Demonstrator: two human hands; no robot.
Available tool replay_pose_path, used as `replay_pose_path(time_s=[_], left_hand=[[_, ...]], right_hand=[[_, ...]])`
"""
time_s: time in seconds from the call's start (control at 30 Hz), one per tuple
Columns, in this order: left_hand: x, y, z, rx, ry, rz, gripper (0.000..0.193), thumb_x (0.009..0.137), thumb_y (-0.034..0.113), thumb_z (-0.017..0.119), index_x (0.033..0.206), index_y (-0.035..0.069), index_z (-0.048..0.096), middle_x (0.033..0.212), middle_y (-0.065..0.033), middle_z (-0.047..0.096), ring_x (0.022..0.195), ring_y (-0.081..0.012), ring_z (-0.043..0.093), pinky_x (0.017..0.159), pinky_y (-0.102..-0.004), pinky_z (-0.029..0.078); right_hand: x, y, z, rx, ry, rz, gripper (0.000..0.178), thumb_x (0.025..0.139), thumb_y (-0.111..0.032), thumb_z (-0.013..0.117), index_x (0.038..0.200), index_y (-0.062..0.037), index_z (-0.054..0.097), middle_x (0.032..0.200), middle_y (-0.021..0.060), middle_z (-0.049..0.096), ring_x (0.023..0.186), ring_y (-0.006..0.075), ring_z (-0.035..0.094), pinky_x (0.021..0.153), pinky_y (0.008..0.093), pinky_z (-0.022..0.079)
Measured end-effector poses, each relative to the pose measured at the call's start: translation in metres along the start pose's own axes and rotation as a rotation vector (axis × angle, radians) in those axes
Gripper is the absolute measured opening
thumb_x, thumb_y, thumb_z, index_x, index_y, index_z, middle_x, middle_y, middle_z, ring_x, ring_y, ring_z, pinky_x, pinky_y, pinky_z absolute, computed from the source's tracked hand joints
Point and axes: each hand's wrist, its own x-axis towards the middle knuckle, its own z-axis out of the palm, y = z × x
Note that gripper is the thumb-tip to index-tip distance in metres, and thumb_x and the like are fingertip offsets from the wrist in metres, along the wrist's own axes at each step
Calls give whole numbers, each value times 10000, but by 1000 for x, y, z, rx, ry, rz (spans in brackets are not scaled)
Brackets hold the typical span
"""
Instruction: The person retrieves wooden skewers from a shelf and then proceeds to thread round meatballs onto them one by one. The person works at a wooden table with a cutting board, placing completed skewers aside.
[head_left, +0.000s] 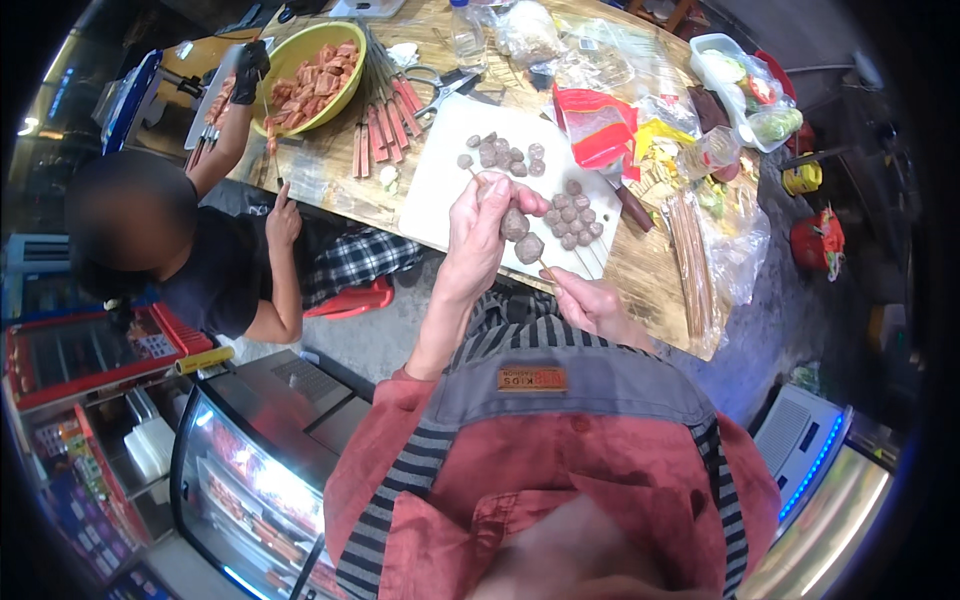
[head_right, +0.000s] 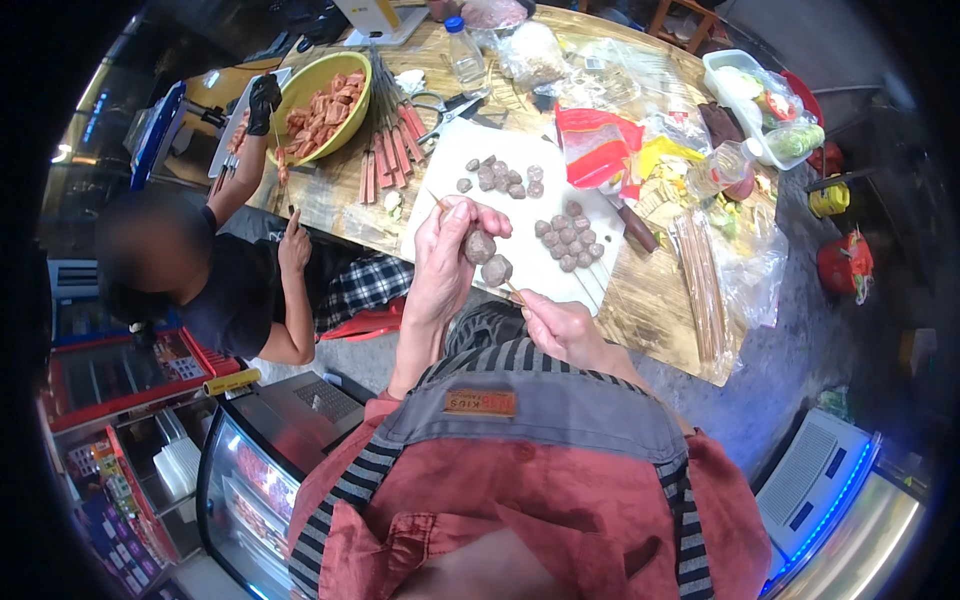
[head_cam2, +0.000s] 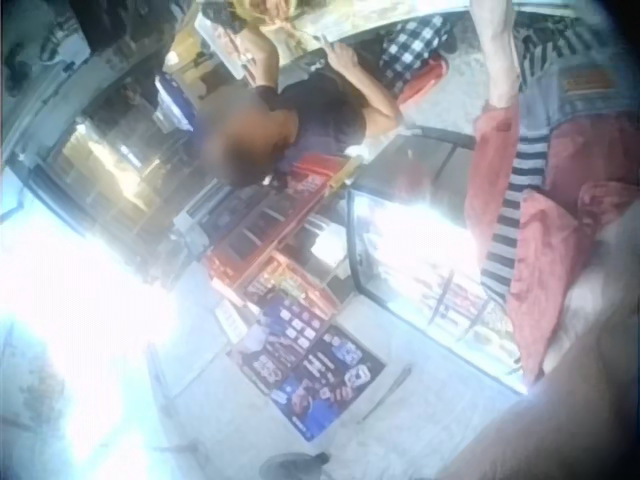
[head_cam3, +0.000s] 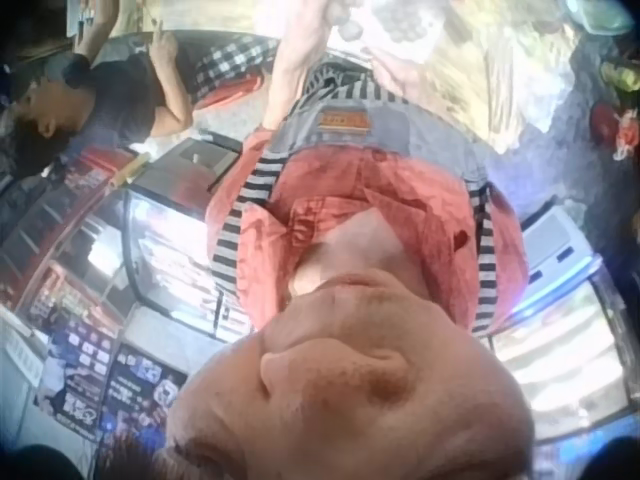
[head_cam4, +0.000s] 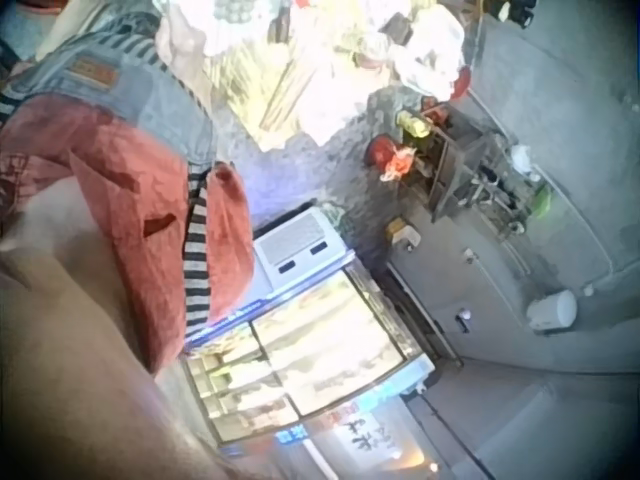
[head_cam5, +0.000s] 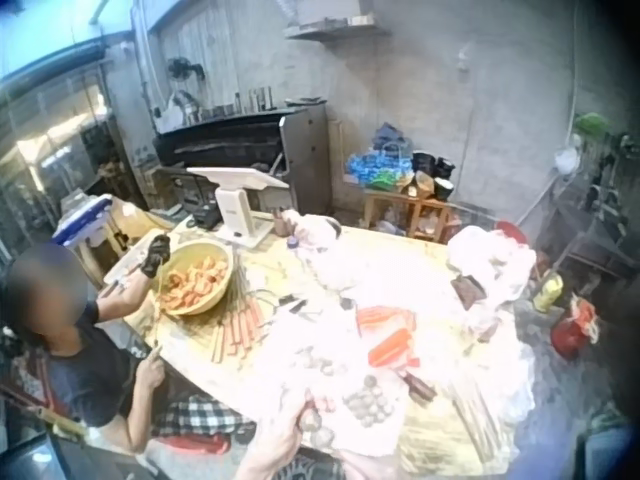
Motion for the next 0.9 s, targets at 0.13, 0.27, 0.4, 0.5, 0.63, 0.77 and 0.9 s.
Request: replay_pose_path(time_s=[0.13, 0.27, 0.4, 0.5, 0.63, 0.77, 0.9], left_hand=[[3, -16, -13, -170, -46, -91, 299, 881, 249, 390, 1036, -6, 389, 982, -178, 512, 925, -233, 511, 823, -334, 397], [18, -74, -86, 160, 283, -276, 550, 877, 381, 328, 1257, -6, 235, 1216, -212, 371, 1104, -281, 395, 877, -371, 365], [30, -115, -170, 532, 488, -337, 445, 789, 258, 536, 1122, -26, 455, 967, -97, 537, 835, -189, 509, 732, -315, 417], [58, -118, -186, 1042, 418, -65, 358, 700, 145, 608, 1024, 3, 547, 877, -113, 567, 789, -226, 542, 734, -323, 432], [105, -120, -191, 1321, 333, -18, 303, 608, 107, 639, 904, 43, 621, 878, -175, 562, 793, -277, 554, 745, -330, 437], [145, -109, -183, 1363, 261, -203, 297, 577, 97, 611, 869, 52, 635, 865, -162, 570, 796, -250, 561, 737, -325, 443], [136, -124, -180, 1508, 64, -131, 213, 582, 68, 573, 788, 49, 624, 827, -170, 559, 805, -286, 552, 731, -342, 443]], right_hand=[[5, 5, -4, -211, 101, -54, 228, 774, 18, 464, 1000, 49, 483, 554, 129, 470, 456, 233, 490, 429, 306, 379], [3, 20, -17, -298, 148, 162, 89, 808, -24, 437, 861, 18, 495, 541, 185, 448, 447, 265, 474, 436, 338, 364], [1, 9, -26, -297, 132, 255, 105, 828, -42, 424, 859, 29, 495, 540, 183, 445, 436, 261, 455, 435, 335, 354], [-3, 16, -21, -273, 160, 245, 112, 830, -55, 432, 860, 29, 499, 533, 182, 441, 433, 255, 452, 435, 332, 353], [-8, 15, -20, -279, 142, 330, 112, 829, -64, 439, 832, 27, 504, 519, 177, 430, 426, 238, 441, 431, 331, 348], [-16, 19, -21, -286, 183, 345, 109, 826, -61, 438, 808, 24, 505, 504, 165, 421, 416, 225, 429, 424, 327, 343], [-29, 25, -14, -342, 234, 291, 97, 819, -50, 439, 789, 19, 500, 494, 149, 412, 407, 216, 415, 413, 321, 335]])
